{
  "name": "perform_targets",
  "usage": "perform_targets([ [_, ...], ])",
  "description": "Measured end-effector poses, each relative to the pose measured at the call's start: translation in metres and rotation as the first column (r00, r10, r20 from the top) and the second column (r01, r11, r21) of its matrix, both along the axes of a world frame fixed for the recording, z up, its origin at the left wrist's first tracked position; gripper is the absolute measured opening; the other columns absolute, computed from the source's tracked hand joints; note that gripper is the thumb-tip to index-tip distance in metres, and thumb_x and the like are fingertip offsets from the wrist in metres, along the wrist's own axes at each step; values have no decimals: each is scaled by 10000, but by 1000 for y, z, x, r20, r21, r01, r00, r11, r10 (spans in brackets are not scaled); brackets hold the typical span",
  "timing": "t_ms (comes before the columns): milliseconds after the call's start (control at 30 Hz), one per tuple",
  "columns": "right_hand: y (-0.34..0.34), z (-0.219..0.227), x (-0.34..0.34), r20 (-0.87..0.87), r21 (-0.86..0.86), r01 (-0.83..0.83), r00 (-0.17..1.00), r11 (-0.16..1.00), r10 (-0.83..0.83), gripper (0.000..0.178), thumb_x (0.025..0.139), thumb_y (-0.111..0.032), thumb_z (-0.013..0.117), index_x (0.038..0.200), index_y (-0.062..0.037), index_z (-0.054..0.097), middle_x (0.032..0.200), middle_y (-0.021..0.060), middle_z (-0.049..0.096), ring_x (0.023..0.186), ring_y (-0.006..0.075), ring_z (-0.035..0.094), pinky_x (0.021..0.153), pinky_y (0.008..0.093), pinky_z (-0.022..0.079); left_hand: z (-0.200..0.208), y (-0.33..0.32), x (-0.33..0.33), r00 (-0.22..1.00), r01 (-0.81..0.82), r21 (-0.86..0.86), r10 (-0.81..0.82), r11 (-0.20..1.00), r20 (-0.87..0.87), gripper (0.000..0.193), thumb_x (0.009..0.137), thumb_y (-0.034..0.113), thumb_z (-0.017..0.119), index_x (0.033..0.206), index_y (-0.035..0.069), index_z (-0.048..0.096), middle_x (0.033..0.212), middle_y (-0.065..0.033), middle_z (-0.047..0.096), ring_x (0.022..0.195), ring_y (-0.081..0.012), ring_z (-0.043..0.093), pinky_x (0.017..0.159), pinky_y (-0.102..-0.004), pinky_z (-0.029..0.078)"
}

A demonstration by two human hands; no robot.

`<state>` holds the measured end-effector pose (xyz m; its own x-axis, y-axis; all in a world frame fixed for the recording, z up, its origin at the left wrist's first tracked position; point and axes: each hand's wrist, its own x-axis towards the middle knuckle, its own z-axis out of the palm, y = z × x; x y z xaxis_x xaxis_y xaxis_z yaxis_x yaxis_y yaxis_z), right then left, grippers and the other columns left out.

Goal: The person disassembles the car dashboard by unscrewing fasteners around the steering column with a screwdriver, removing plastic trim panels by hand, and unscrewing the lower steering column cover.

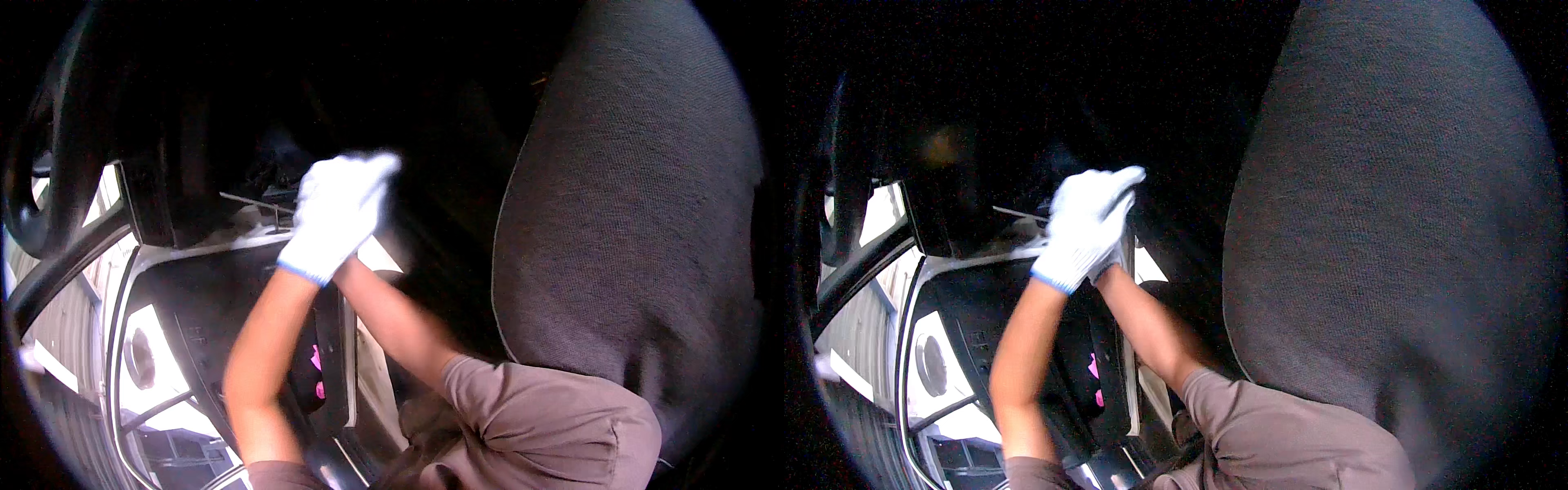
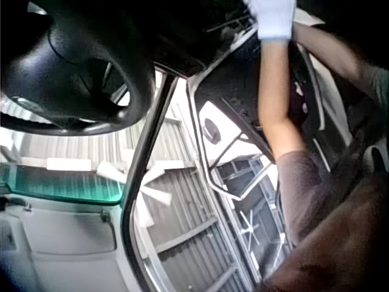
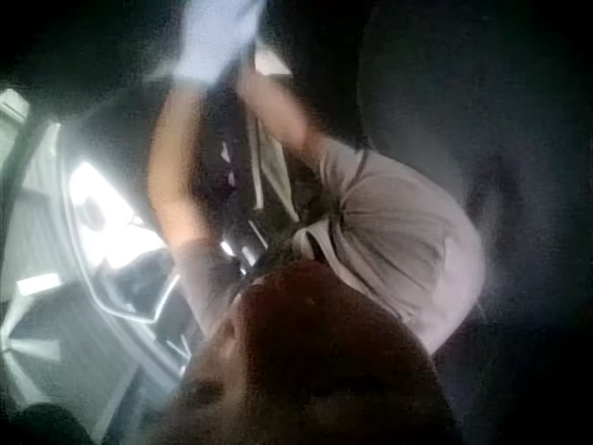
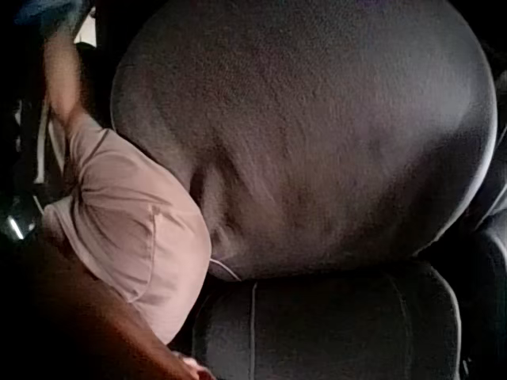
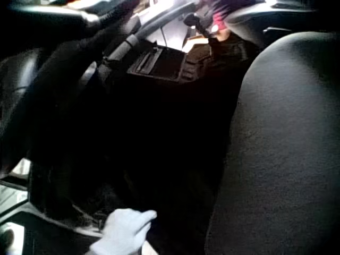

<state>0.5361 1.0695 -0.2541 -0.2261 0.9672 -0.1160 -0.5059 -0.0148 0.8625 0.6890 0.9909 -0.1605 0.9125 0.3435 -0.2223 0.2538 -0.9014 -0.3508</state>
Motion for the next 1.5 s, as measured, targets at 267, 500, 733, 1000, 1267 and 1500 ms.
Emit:
perform_targets([
  [267,3,-38,-18,78,-70,-26,996,997,31,167,953,-273,616,866,-130,611,740,26,602,594,173,575,533,304,496,-178,90,-11,813,-558,-324,582,764,-28,382,877,225,693,1211,39,698,1134,-214,714,1053,-397,682,931,-437,538],
  [500,9,-63,-39,94,-100,-30,995,995,39,160,949,-266,619,867,-128,616,755,27,606,603,171,577,516,301,486,-235,88,-24,699,-687,-347,712,639,-72,546,880,356,716,1326,51,635,1333,-210,632,1217,-396,599,1053,-454,474],
  [733,14,-78,-68,113,-126,-16,993,992,30,153,945,-259,622,869,-126,621,770,28,610,612,169,579,498,298,475,-191,78,-33,707,-662,-412,704,627,-65,726,896,412,702,1476,38,477,1399,-259,572,1255,-421,574,1071,-447,457],
  [1000,15,-91,-61,191,-280,43,982,959,12,144,941,-251,626,872,-124,626,787,29,615,621,167,581,479,295,463,-50,42,-79,800,-352,-292,448,889,400,471,905,254,712,1312,27,636,1297,-187,665,1185,-313,646,1040,-394,490],
  [1267,3,-20,17,454,-458,210,891,864,24,95,887,-175,664,824,-113,627,791,19,595,611,121,536,424,240,384,92,16,-190,-174,-312,-223,175,924,969,435,994,149,644,1321,-76,467,1252,-194,584,1145,-268,600,1028,-377,504],
  [1500,-37,45,90,794,-261,597,580,759,-182,104,953,-136,664,984,-58,602,809,57,658,552,96,541,418,231,405,90,21,-131,415,-603,380,-130,701,900,592,834,205,807,1317,-22,552,1311,-200,571,1247,-349,524,1079,-469,432],
])
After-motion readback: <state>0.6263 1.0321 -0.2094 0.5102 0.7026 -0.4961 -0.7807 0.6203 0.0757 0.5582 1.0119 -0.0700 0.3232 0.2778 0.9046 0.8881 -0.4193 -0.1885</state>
